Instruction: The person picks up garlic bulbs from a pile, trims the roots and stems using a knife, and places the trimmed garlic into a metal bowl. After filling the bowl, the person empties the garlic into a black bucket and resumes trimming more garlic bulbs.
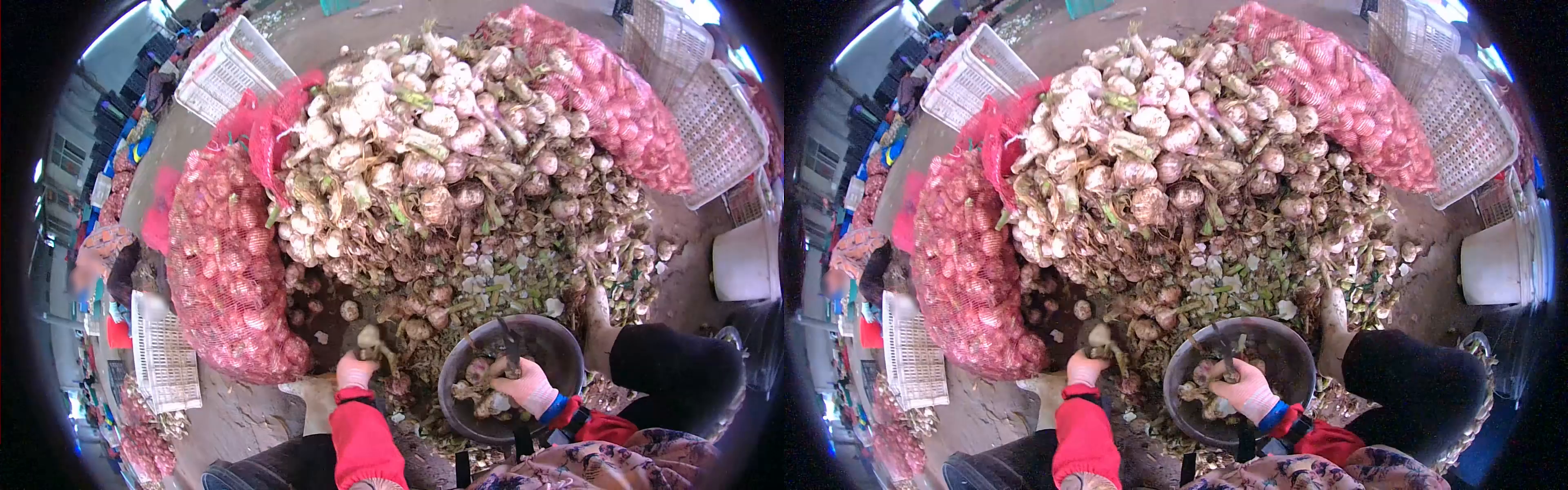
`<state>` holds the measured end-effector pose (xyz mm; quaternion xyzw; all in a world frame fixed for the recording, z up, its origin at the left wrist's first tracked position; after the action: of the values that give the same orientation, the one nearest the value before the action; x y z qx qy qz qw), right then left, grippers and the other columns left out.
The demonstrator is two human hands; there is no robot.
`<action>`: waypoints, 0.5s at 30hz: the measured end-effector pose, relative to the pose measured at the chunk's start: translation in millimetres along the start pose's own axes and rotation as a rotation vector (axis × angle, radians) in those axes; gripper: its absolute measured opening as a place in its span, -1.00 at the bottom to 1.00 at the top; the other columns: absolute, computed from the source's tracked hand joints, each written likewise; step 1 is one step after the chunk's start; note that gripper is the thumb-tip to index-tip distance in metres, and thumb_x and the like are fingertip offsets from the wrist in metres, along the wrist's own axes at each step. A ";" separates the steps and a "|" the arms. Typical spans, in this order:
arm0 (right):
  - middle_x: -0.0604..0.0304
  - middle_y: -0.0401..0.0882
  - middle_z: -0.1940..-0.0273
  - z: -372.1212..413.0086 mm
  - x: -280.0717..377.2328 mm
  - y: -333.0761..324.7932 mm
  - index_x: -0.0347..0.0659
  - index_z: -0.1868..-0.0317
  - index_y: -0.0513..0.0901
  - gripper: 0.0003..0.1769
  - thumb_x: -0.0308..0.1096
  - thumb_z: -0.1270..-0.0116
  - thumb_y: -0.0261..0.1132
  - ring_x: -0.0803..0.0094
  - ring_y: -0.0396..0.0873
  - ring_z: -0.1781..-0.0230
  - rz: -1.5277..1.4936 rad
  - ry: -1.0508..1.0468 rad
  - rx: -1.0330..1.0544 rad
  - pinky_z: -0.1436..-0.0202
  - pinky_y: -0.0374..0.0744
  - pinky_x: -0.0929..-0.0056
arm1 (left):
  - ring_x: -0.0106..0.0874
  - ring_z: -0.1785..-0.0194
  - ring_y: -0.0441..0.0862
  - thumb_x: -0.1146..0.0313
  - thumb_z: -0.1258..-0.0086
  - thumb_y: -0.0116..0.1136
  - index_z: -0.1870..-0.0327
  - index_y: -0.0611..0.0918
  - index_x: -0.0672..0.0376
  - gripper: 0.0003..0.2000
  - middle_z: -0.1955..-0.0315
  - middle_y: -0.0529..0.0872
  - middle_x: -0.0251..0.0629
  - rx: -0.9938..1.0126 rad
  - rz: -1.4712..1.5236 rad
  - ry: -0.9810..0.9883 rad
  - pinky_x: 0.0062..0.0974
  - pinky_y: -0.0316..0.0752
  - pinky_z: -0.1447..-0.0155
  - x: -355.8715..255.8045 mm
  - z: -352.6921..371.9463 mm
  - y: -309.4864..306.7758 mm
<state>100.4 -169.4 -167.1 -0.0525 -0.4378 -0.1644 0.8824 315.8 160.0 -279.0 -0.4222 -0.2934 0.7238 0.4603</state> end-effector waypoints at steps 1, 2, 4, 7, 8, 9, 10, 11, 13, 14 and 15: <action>0.33 0.61 0.36 5.1 4.8 1.3 -0.22 0.25 0.62 -0.82 -0.49 -0.10 0.37 0.60 0.51 0.32 -0.006 -0.017 0.003 0.16 0.50 0.56 | -0.18 0.19 0.69 0.11 0.19 0.47 0.17 0.65 0.32 -0.44 0.29 0.73 -0.01 -0.041 0.201 0.037 -0.35 0.52 0.02 -22.6 17.1 -11.1; 0.36 0.58 0.42 10.9 8.6 5.0 -0.18 0.24 0.64 -0.83 -0.46 -0.11 0.38 0.64 0.46 0.44 -0.032 -0.008 0.021 0.33 0.44 0.60 | -0.27 0.20 0.69 0.06 0.25 0.50 0.19 0.66 0.32 -0.41 0.30 0.73 -0.03 -0.104 0.390 0.089 -0.39 0.51 0.05 -29.0 23.4 -16.4; 0.39 0.55 0.48 22.4 15.5 6.1 -0.14 0.23 0.65 -0.83 -0.43 -0.13 0.38 0.68 0.41 0.55 -0.068 -0.025 0.047 0.49 0.38 0.63 | -0.28 0.27 0.65 0.32 0.08 0.43 0.09 0.55 0.28 -0.51 0.28 0.69 -0.16 -0.153 0.686 0.166 -0.41 0.54 0.12 -53.2 53.3 -26.1; 0.31 0.63 0.32 41.8 23.9 8.7 -0.19 0.10 0.63 -0.71 -0.41 -0.13 0.38 0.61 0.53 0.35 0.035 -0.037 0.128 0.22 0.53 0.58 | -0.34 0.29 0.60 0.57 -0.12 0.21 -0.08 0.32 0.26 -0.52 0.27 0.61 -0.13 -0.060 1.258 0.365 -0.44 0.56 0.21 -101.5 119.8 -35.1; 0.32 0.63 0.31 53.4 33.4 9.3 -0.19 0.06 0.62 -0.67 -0.38 -0.13 0.38 0.62 0.52 0.39 -0.007 -0.027 0.150 0.30 0.52 0.60 | -0.37 0.29 0.60 0.57 -0.12 0.18 -0.08 0.30 0.24 -0.51 0.27 0.61 -0.12 0.097 1.392 0.330 -0.45 0.55 0.25 -132.0 162.0 -40.7; 0.32 0.63 0.31 64.7 39.7 8.0 -0.18 0.02 0.60 -0.64 -0.36 -0.13 0.38 0.62 0.51 0.42 -0.050 -0.015 0.173 0.38 0.51 0.61 | -0.43 0.22 0.54 0.64 -0.06 0.23 -0.06 0.35 0.17 -0.50 0.18 0.53 -0.27 0.133 1.329 0.242 -0.45 0.51 0.08 -121.0 168.9 -21.8; 0.32 0.63 0.31 72.3 42.2 4.2 -0.18 0.02 0.60 -0.64 -0.36 -0.13 0.38 0.62 0.51 0.42 -0.063 -0.037 0.178 0.38 0.51 0.61 | -0.43 0.21 0.54 0.65 -0.06 0.21 -0.08 0.35 0.18 -0.49 0.18 0.53 -0.27 0.157 1.337 0.268 -0.46 0.51 0.08 -139.6 200.6 -26.9; 0.31 0.63 0.30 76.2 40.9 1.0 -0.20 0.00 0.58 -0.60 -0.36 -0.13 0.38 0.61 0.53 0.38 -0.065 -0.060 0.193 0.32 0.52 0.59 | -0.42 0.20 0.53 0.66 -0.06 0.19 -0.09 0.35 0.18 -0.48 0.19 0.53 -0.27 0.182 1.344 0.289 -0.46 0.51 0.08 -158.2 239.2 -32.3; 0.28 0.63 0.28 84.4 34.2 -7.4 -0.25 -0.05 0.54 -0.54 -0.36 -0.12 0.38 0.58 0.56 0.32 -0.064 -0.097 0.222 0.20 0.55 0.55 | -0.44 0.18 0.53 0.67 -0.05 0.17 -0.16 0.35 0.21 -0.43 0.18 0.54 -0.29 0.238 1.425 0.380 -0.47 0.50 0.08 -173.7 294.0 -28.2; 0.27 0.63 0.26 92.8 38.4 -14.0 -0.26 -0.06 0.53 -0.53 -0.37 -0.11 0.39 0.56 0.56 0.27 -0.097 -0.202 0.217 0.14 0.54 0.55 | -0.46 0.17 0.52 0.67 -0.04 0.17 -0.20 0.35 0.23 -0.40 0.17 0.55 -0.31 0.203 1.358 0.295 -0.48 0.49 0.09 -168.9 319.7 -24.3; 0.25 0.63 0.23 101.8 42.0 -20.5 -0.28 -0.06 0.53 -0.52 -0.38 -0.09 0.39 0.54 0.55 0.22 -0.131 -0.304 0.212 0.07 0.52 0.55 | -0.46 0.18 0.52 0.66 -0.02 0.19 -0.20 0.37 0.21 -0.40 0.16 0.55 -0.33 0.299 1.430 0.293 -0.51 0.48 0.09 -162.2 337.6 -14.6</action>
<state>40.3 -174.8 -72.7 0.0452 -0.5835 -0.1644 0.7940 60.1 5.5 -52.6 -0.5351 0.2188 0.8151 -0.0363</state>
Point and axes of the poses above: each hand's wrist, its own z-axis away from the middle knuckle, its own y-axis out of the palm, x = y × z, the point moved 8 cm from there along -z, towards the middle knuckle
